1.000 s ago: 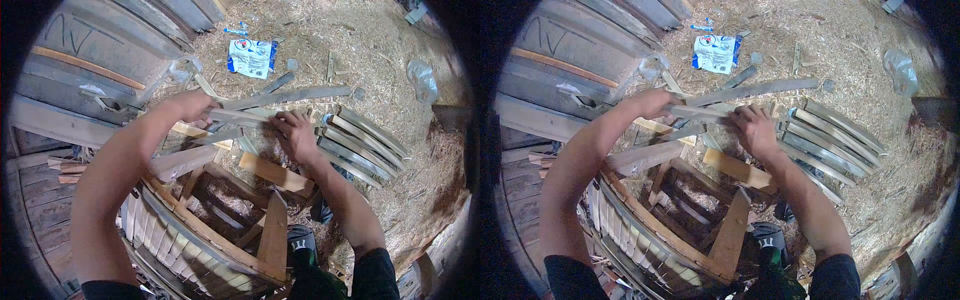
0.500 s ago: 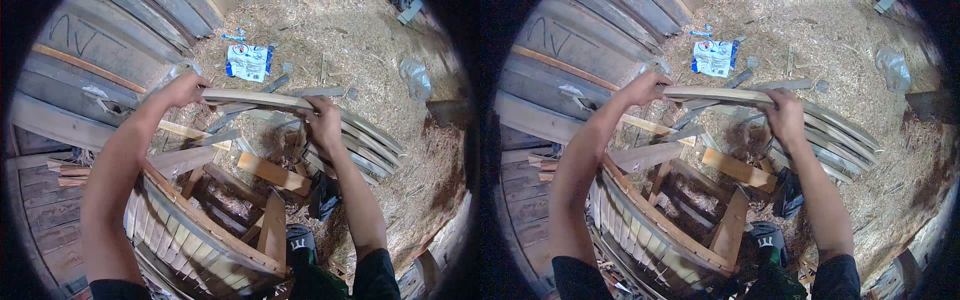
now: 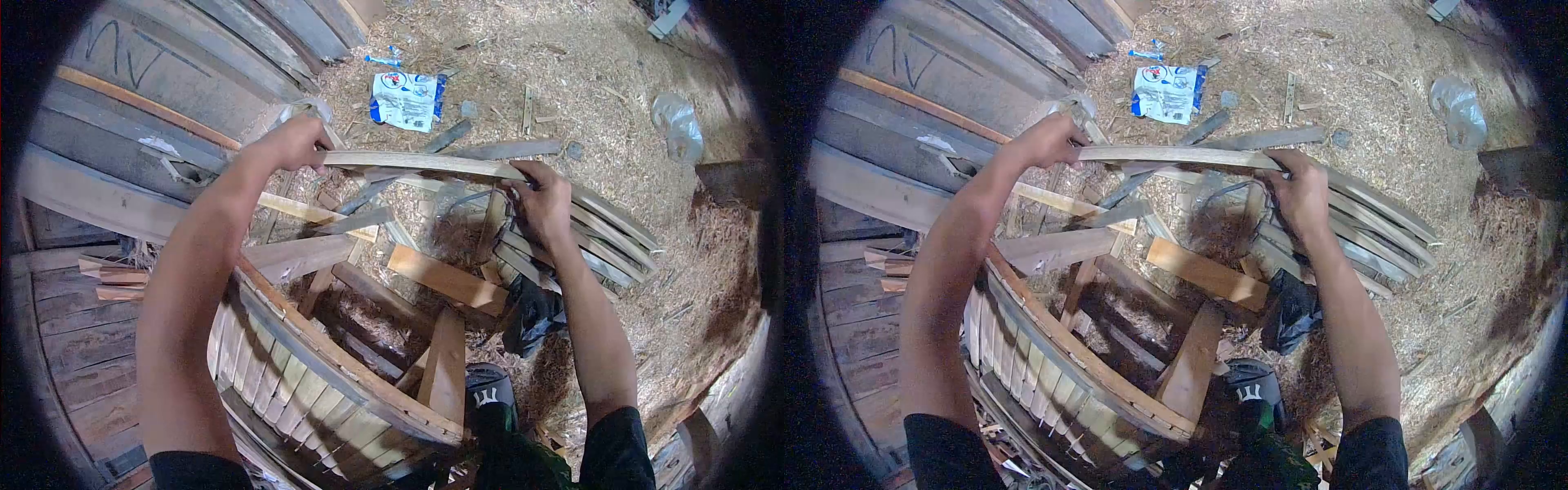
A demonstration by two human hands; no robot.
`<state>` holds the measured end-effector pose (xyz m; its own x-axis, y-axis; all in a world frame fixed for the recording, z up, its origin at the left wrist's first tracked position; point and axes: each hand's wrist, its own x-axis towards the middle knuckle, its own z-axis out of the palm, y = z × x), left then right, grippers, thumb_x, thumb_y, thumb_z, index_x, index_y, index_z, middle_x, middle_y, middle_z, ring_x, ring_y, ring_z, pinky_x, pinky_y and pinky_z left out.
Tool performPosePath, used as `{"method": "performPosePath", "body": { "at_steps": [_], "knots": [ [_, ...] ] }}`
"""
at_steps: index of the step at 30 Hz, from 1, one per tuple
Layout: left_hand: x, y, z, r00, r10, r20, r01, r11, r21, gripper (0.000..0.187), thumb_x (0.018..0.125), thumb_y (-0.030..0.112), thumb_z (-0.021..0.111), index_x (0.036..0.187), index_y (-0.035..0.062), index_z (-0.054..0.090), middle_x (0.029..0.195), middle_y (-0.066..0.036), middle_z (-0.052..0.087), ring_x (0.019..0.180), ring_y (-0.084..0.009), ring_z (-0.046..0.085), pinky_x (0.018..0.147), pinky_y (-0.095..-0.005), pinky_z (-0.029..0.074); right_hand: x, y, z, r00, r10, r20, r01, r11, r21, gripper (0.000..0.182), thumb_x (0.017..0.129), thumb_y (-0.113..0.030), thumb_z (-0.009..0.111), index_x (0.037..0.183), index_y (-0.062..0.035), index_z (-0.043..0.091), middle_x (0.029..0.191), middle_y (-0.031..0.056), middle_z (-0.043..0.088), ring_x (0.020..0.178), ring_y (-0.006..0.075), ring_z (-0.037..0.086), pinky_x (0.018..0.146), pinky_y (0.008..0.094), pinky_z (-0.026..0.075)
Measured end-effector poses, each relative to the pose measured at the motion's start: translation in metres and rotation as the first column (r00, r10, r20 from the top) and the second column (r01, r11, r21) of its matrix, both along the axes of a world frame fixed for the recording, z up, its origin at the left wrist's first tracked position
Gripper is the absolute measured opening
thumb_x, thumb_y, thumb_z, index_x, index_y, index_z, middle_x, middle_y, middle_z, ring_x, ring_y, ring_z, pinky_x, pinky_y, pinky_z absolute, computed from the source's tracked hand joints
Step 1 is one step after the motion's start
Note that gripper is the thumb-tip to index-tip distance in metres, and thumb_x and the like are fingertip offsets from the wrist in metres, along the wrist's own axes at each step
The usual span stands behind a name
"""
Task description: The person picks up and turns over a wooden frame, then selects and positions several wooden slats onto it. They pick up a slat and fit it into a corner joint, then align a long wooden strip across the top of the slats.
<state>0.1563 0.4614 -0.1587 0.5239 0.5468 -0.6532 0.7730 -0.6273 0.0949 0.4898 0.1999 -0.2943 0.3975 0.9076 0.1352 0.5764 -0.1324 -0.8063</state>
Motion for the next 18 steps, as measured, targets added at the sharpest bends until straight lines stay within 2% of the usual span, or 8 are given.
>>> {"method": "performPosePath", "body": {
  "at_steps": [2,6,8,11,14,18],
  "knots": [
    [-0.011,0.008,-0.006,0.978,-0.167,0.126,0.162,0.986,0.047,0.043,0.073,0.014,0.089,0.115,0.0109,0.081,0.090,-0.023,0.076,0.081,-0.0347,0.075,0.077,-0.0441,0.056,-0.001,-0.001,0.003,1.000,0.002,0.030,-0.002,1.000,0.003,0.035,0.082,-0.013,0.085,0.114,-0.0025,0.078,0.112,0.0192,0.076,0.101,0.0374,0.074,0.090,0.0407,0.058],
    [-0.005,0.000,0.014,0.992,-0.073,0.106,0.066,0.996,0.065,0.039,0.072,0.016,0.090,0.110,0.0111,0.082,0.087,-0.023,0.076,0.077,-0.0342,0.073,0.075,-0.0436,0.055,-0.002,-0.003,0.013,1.000,-0.003,0.005,0.003,1.000,-0.022,0.036,0.082,-0.014,0.085,0.115,-0.0034,0.078,0.112,0.0192,0.076,0.101,0.0370,0.074,0.090,0.0403,0.058],
    [-0.004,-0.001,0.024,0.996,0.057,0.069,-0.060,0.998,0.036,0.038,0.072,0.017,0.090,0.109,0.0118,0.083,0.085,-0.023,0.075,0.074,-0.0337,0.072,0.074,-0.0433,0.055,-0.001,-0.004,0.019,1.000,-0.014,-0.027,0.012,0.998,-0.054,0.035,0.083,-0.014,0.085,0.116,-0.0038,0.078,0.113,0.0193,0.076,0.103,0.0363,0.074,0.092,0.0400,0.057],
    [-0.012,-0.009,0.035,0.987,-0.017,0.157,0.004,0.997,0.083,0.035,0.073,0.015,0.089,0.107,0.0121,0.083,0.082,-0.023,0.075,0.072,-0.0331,0.071,0.075,-0.0434,0.055,0.004,-0.002,0.023,0.999,0.037,-0.024,-0.037,0.999,-0.008,0.035,0.084,-0.013,0.083,0.117,-0.0045,0.078,0.115,0.0192,0.076,0.104,0.0358,0.074,0.093,0.0397,0.057],
    [-0.010,-0.017,0.038,0.987,-0.031,0.158,0.014,0.995,0.103,0.034,0.077,0.013,0.086,0.110,0.0119,0.083,0.087,-0.023,0.076,0.074,-0.0328,0.071,0.076,-0.0431,0.055,0.006,-0.002,0.021,0.998,0.056,-0.003,-0.055,0.996,0.072,0.035,0.085,-0.012,0.082,0.119,-0.0047,0.078,0.117,0.0192,0.075,0.106,0.0359,0.073,0.094,0.0403,0.057],
    [-0.008,-0.020,0.029,0.972,-0.046,0.230,0.030,0.997,0.074,0.038,0.080,0.011,0.084,0.117,0.0111,0.080,0.096,-0.022,0.076,0.081,-0.0339,0.073,0.080,-0.0440,0.056,0.012,-0.002,0.032,0.997,0.076,0.001,-0.076,0.997,0.026,0.035,0.085,-0.011,0.082,0.120,-0.0065,0.078,0.120,0.0190,0.075,0.108,0.0350,0.073,0.094,0.0405,0.057]
  ]
}}
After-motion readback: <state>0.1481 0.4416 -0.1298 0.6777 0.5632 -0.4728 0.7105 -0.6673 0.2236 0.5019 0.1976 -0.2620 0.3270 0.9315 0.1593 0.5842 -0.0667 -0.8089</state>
